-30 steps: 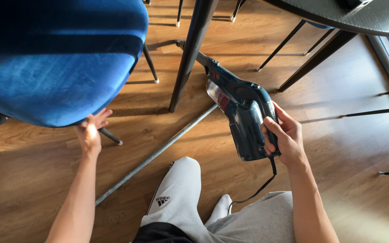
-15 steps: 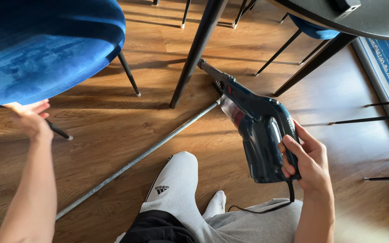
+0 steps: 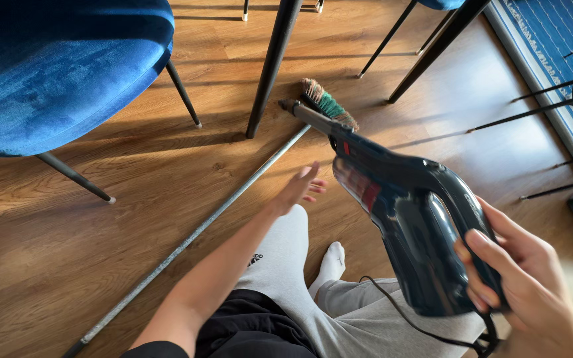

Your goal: The person holds a broom and a handheld vacuum cleaner, using the vacuum to clean the bristles of the broom and the area around a table leg.

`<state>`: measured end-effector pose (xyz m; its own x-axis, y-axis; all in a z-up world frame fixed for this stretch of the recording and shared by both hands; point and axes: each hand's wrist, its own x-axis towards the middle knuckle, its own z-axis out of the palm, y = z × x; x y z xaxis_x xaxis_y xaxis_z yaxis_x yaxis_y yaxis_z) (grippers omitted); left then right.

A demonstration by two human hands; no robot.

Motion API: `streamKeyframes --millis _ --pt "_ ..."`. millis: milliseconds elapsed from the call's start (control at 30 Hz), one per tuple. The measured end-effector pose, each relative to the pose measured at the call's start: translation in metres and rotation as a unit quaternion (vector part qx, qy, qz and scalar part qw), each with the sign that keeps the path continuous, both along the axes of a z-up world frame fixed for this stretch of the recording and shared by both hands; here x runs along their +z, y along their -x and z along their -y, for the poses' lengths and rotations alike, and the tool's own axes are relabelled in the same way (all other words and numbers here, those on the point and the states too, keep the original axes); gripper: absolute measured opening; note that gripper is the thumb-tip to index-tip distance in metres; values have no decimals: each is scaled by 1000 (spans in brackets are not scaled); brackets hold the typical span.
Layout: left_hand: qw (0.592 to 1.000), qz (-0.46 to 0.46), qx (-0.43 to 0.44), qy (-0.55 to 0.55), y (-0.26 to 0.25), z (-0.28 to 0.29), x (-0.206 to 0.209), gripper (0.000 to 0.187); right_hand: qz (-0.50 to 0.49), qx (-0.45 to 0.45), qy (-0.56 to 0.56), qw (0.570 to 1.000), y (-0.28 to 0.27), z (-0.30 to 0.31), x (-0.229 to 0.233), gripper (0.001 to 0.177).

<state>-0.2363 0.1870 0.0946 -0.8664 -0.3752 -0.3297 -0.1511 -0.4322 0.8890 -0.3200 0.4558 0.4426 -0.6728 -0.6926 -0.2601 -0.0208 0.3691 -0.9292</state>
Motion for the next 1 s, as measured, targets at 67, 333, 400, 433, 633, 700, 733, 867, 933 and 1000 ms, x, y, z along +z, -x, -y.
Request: streamKeyframes --millis 67,333,400,433,633,700,733,867,933,1000 --pt "998 -25 -24 -56 2 -16 22 109 -14 -13 -49 999 -13 -22 3 60" --pt "960 -179 -99 -191 -52 -63 38 81 -23 -19 -153 988 -20 -108 -2 68" --pt "963 -168 -87 -192 -70 -68 42 77 3 2 -131 991 -24 -110 3 67" --pt "966 -156 -71 -192 -78 -65 42 74 16 15 -119 993 -29 -103 6 67" --pt "983 -118 37 -138 -95 8 24 79 119 71 23 990 -103 20 13 66" --pt "969 -178 93 -144 -95 43 29 75 103 64 47 991 -122 76 4 65" --pt "954 -237 117 -143 -99 56 36 74 95 49 49 993 -128 103 -1 63" --pt "959 -173 159 -160 -124 83 83 71 103 100 189 971 -147 194 -49 54" --pt "937 -248 159 -189 -143 81 100 63 59 68 197 976 -157 240 -78 51" --pt "882 -418 50 -213 -157 89 102 58 62 81 250 963 -161 279 -101 44"
